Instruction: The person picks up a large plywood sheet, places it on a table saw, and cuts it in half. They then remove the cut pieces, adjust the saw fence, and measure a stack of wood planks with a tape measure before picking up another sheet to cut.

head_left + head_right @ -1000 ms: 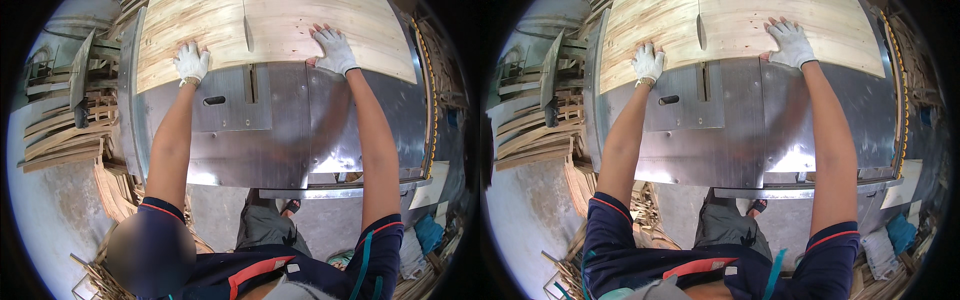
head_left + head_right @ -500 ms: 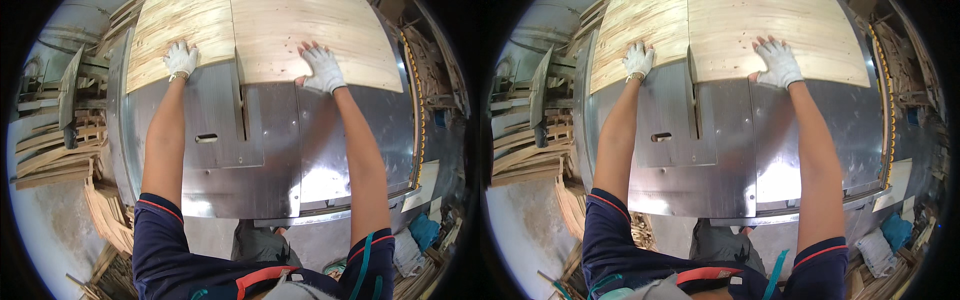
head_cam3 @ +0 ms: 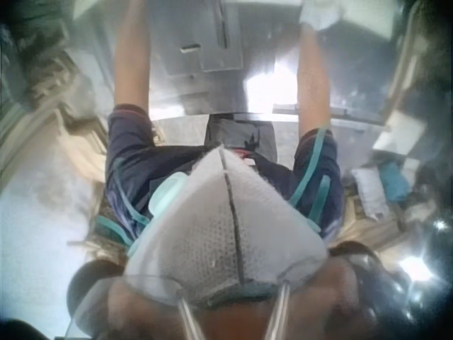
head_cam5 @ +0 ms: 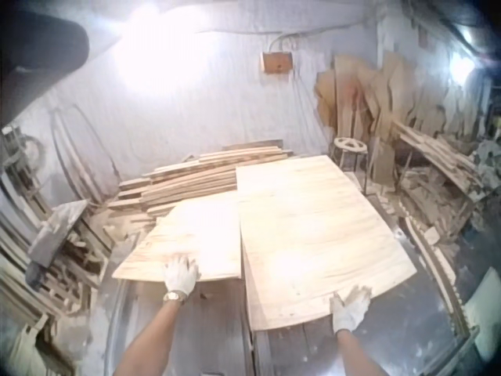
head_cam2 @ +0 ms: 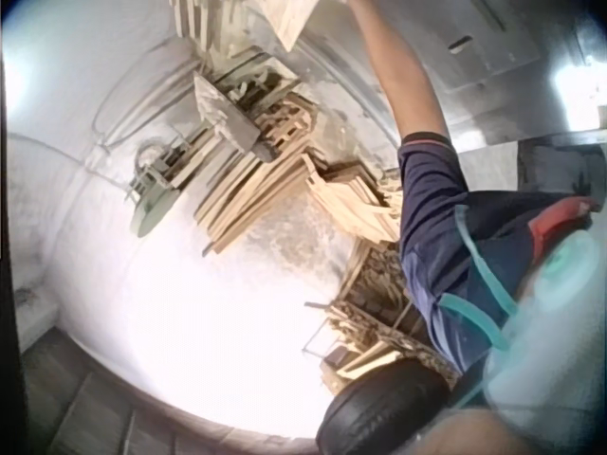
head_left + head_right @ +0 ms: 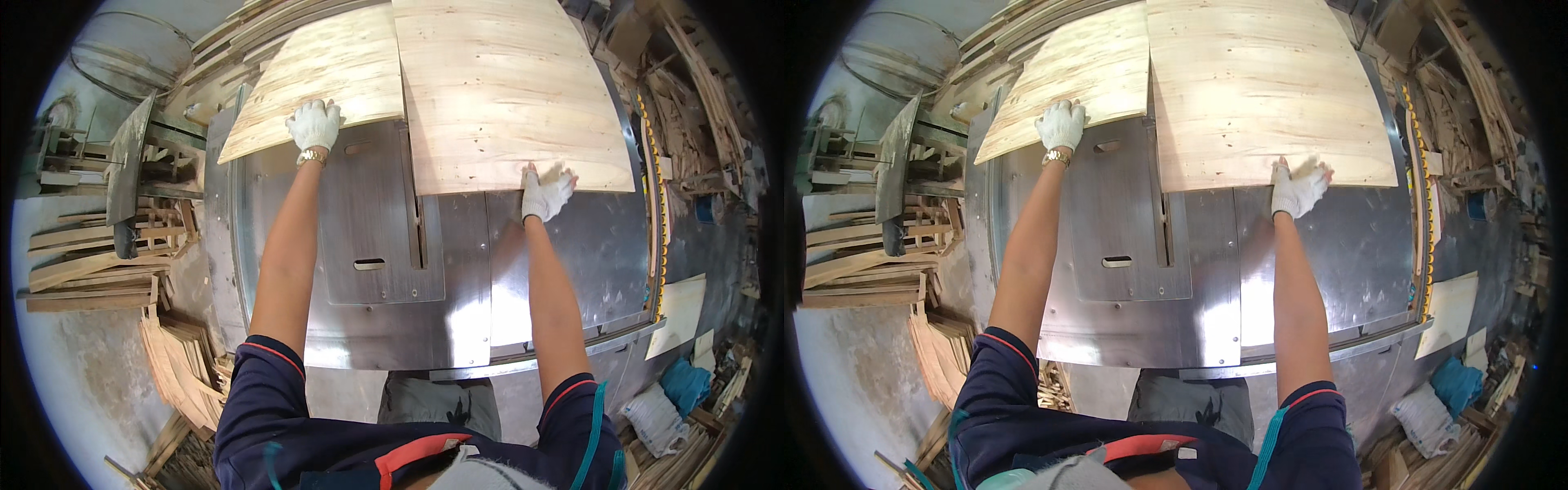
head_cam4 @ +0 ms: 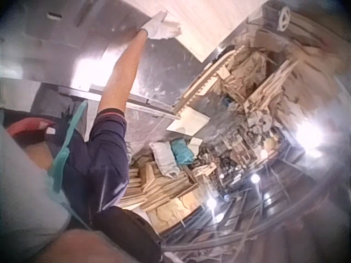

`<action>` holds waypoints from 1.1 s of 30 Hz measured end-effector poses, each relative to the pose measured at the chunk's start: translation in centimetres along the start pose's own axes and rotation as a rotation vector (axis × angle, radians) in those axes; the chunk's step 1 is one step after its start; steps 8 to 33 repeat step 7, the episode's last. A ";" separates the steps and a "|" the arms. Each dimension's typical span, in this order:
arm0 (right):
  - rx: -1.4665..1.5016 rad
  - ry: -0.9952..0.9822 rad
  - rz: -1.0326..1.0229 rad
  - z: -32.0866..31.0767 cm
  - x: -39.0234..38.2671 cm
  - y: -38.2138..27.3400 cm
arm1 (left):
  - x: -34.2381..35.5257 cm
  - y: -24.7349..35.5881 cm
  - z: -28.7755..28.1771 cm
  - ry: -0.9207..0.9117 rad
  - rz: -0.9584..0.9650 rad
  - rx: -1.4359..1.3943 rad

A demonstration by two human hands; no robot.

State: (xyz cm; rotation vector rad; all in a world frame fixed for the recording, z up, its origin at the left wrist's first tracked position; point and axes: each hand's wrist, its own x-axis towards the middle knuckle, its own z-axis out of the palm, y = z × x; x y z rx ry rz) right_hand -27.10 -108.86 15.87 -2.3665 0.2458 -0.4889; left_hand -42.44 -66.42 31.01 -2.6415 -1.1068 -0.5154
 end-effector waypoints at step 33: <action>0.794 -0.129 0.627 -2.5 2.4 -0.8 | 0.3 -4.0 -1.8 0.161 0.315 -0.199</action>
